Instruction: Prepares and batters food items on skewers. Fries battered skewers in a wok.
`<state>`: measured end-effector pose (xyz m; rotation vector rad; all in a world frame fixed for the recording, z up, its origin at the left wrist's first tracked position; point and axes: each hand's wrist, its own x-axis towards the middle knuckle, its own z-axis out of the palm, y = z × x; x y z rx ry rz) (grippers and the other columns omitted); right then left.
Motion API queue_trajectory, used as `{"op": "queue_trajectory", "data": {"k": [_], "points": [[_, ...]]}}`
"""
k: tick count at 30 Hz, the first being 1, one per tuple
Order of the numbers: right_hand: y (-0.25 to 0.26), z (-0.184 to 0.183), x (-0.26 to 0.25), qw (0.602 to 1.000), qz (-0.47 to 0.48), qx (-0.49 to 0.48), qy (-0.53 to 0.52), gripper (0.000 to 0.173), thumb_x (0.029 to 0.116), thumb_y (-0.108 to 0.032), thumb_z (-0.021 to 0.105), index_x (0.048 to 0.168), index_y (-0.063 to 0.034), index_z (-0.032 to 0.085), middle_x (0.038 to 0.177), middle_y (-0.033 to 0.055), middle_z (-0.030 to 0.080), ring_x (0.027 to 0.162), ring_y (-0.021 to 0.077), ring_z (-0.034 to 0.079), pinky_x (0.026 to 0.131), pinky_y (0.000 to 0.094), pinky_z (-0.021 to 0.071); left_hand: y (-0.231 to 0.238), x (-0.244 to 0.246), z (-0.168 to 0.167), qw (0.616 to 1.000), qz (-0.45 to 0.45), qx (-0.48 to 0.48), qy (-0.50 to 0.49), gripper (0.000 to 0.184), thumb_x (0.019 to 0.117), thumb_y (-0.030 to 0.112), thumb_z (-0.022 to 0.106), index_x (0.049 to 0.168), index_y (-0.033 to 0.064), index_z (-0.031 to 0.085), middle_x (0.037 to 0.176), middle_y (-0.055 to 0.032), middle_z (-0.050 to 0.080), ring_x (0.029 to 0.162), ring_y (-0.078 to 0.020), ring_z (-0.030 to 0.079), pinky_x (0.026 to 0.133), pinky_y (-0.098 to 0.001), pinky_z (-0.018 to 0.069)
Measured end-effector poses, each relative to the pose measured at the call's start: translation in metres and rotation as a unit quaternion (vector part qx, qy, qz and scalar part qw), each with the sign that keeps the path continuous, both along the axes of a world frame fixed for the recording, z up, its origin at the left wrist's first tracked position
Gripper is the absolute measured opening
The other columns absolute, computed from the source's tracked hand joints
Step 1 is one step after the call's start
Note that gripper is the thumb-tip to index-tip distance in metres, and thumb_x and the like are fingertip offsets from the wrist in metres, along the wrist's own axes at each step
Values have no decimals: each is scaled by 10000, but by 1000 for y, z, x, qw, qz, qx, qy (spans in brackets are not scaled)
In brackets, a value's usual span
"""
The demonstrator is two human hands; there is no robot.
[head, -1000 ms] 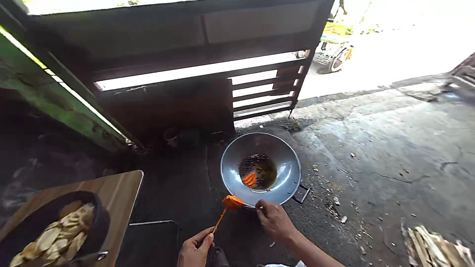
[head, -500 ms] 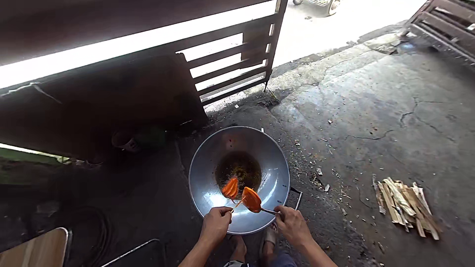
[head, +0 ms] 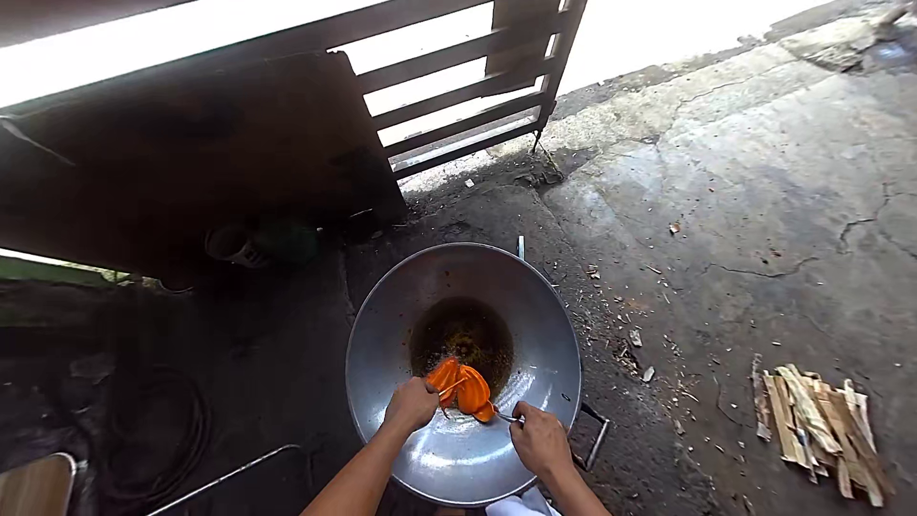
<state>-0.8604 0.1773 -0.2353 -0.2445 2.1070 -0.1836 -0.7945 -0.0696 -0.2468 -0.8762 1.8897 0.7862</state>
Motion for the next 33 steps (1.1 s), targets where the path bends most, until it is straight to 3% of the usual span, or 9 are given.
{"op": "queue_trajectory", "data": {"k": [8, 13, 16, 19, 25, 33], "points": [[-1, -4, 8, 999, -42, 26, -3, 290, 1000, -272, 533, 1185, -150, 720, 1160, 96, 748, 1151, 276, 685, 992, 533, 499, -2, -25, 7, 998, -45, -3, -31, 319, 950, 336, 558, 1133, 178, 766, 1167, -117, 731, 1131, -309, 680, 924, -585, 533], [-5, 5, 10, 998, -40, 42, -24, 306, 1002, -252, 526, 1224, -137, 703, 1172, 129, 739, 1162, 308, 682, 975, 557, 512, -3, -35, 17, 995, -79, -14, -54, 350, 945, 345, 574, 1203, 180, 743, 1249, -143, 700, 1190, -334, 655, 942, -604, 528], [-12, 30, 5, 995, 16, 96, -5, 319, 1011, -266, 502, 1230, -128, 690, 1194, 129, 735, 1183, 297, 679, 1005, 546, 498, -1, -39, 22, 993, -93, -26, -62, 356, 945, 346, 572, 1219, 186, 733, 1268, -143, 691, 1200, -334, 652, 939, -597, 533], [-17, 49, -3, 985, 89, 118, 86, 318, 1013, -219, 472, 1209, -92, 688, 1154, 132, 737, 1166, 298, 676, 1027, 516, 469, 3, -39, 25, 992, -105, -40, -60, 352, 937, 348, 575, 1187, 157, 733, 1254, -145, 695, 1184, -331, 660, 925, -589, 541], [-38, 48, -27, 955, 201, 35, 215, 307, 1012, -113, 467, 1218, -91, 694, 1092, 139, 738, 1123, 335, 669, 1011, 497, 470, 14, -46, 40, 989, -114, -71, -55, 352, 909, 339, 611, 1108, 61, 695, 1225, -168, 690, 1157, -329, 672, 885, -568, 560], [-61, 46, -34, 936, 271, -23, 221, 314, 983, -59, 490, 1222, -92, 690, 1114, 126, 728, 1140, 320, 649, 993, 479, 474, 25, -47, 50, 987, -119, -88, -59, 339, 912, 319, 611, 1109, 55, 690, 1212, -160, 696, 1144, -328, 677, 870, -547, 566]]}}
